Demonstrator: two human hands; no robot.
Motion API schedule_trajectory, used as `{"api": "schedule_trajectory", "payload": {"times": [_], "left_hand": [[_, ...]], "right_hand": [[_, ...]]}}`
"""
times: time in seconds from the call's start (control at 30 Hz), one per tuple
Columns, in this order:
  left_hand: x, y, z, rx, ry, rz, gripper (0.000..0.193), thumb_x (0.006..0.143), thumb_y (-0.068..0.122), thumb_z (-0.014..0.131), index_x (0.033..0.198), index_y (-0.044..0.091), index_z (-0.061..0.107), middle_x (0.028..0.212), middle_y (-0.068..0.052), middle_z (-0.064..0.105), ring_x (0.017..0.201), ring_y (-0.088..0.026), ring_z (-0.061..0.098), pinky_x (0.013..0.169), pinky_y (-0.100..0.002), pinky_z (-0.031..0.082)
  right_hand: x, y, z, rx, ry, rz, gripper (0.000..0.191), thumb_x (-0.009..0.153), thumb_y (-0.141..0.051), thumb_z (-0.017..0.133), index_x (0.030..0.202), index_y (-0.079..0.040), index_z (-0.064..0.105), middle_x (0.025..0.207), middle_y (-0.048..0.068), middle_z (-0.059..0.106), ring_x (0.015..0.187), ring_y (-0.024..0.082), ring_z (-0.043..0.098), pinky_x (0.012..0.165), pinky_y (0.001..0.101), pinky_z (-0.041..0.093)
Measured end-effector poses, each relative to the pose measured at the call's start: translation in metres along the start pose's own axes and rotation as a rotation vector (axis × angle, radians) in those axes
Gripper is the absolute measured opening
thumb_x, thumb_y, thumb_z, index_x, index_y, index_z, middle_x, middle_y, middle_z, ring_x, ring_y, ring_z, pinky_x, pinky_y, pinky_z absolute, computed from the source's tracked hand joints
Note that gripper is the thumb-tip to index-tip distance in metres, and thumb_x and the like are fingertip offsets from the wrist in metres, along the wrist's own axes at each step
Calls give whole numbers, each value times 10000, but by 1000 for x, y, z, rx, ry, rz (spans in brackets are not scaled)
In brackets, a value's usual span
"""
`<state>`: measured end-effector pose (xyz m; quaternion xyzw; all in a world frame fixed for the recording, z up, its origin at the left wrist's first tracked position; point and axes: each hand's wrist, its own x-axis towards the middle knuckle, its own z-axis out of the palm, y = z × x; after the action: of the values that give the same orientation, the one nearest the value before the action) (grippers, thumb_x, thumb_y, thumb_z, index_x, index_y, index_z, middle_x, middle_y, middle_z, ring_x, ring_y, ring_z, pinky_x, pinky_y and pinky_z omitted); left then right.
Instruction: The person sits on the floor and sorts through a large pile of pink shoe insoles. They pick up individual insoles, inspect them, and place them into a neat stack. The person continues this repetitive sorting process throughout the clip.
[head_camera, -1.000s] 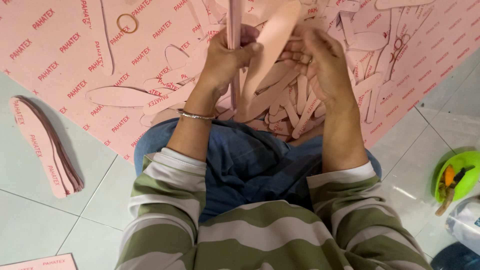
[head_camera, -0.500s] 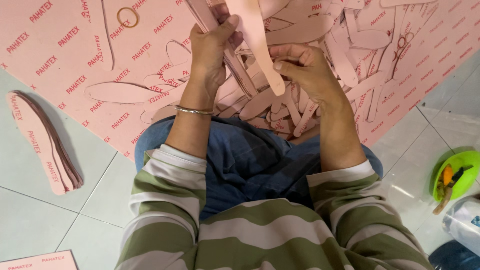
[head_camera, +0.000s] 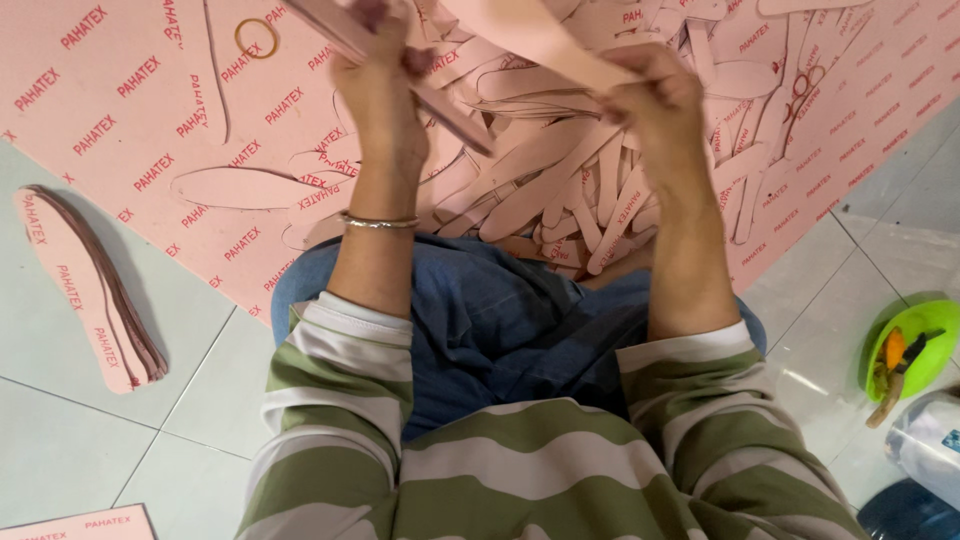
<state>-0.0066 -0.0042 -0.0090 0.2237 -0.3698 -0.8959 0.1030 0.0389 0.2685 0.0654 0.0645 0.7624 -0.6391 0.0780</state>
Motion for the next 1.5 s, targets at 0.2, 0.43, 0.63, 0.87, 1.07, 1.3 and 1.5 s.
{"api": "schedule_trajectory", "payload": {"times": [0.2, 0.43, 0.63, 0.87, 1.07, 1.3, 1.5], "left_hand": [[-13, 8, 12, 617, -328, 231, 89, 972, 78, 764, 1037, 38, 718, 933, -23, 696, 716, -100, 562, 654, -275, 493], [-65, -11, 32, 772, -861, -158, 254, 900, 169, 832, 1091, 44, 722, 935, -19, 757, 870, -125, 707, 813, -285, 574], [-50, -25, 29, 452, -562, -224, 246, 886, 82, 832, 1050, -4, 670, 878, -64, 705, 770, -123, 657, 685, -278, 561], [-43, -19, 28, 291, -451, -355, 219, 874, 79, 813, 1021, -3, 674, 883, -78, 738, 752, -150, 726, 686, -314, 648], [-44, -19, 30, 248, -441, -447, 225, 873, 113, 824, 1033, -4, 717, 886, -96, 745, 739, -163, 722, 669, -325, 639], [-30, -28, 28, 314, -180, -308, 279, 856, 159, 823, 1079, 52, 695, 891, -13, 694, 677, -69, 621, 547, -242, 515], [-19, -20, 26, 11, 61, -194, 254, 868, 97, 743, 1098, 22, 665, 809, -38, 636, 533, -82, 471, 480, -270, 433]], "right_hand": [[-5, -4, -36, -229, 38, -272, 291, 894, 76, 491, 1038, 39, 741, 1021, 99, 686, 839, 147, 600, 771, 258, 513], [-1, -2, 17, 51, -88, -195, 360, 1011, 69, 645, 1355, -10, 577, 1045, 67, 689, 892, 120, 672, 754, 266, 557], [-6, -5, 34, 12, -207, -3, 455, 996, -55, 704, 1411, -34, 520, 1062, 26, 714, 922, 76, 679, 826, 244, 576], [-11, -4, 43, -25, -310, 9, 366, 1031, -11, 688, 1376, -20, 564, 992, -7, 681, 913, 56, 629, 831, 207, 511], [-12, -8, 41, 38, -281, 78, 382, 1013, -4, 678, 1375, -29, 559, 1037, 0, 710, 944, 59, 659, 839, 217, 533], [-5, 9, 25, -138, -234, 56, 381, 979, 20, 651, 1350, -50, 600, 1115, 23, 727, 999, 115, 680, 882, 257, 560], [0, 23, 30, -745, -61, -180, 498, 908, -34, 730, 1392, -54, 616, 1405, 138, 596, 1309, 282, 586, 1052, 370, 520]]}}
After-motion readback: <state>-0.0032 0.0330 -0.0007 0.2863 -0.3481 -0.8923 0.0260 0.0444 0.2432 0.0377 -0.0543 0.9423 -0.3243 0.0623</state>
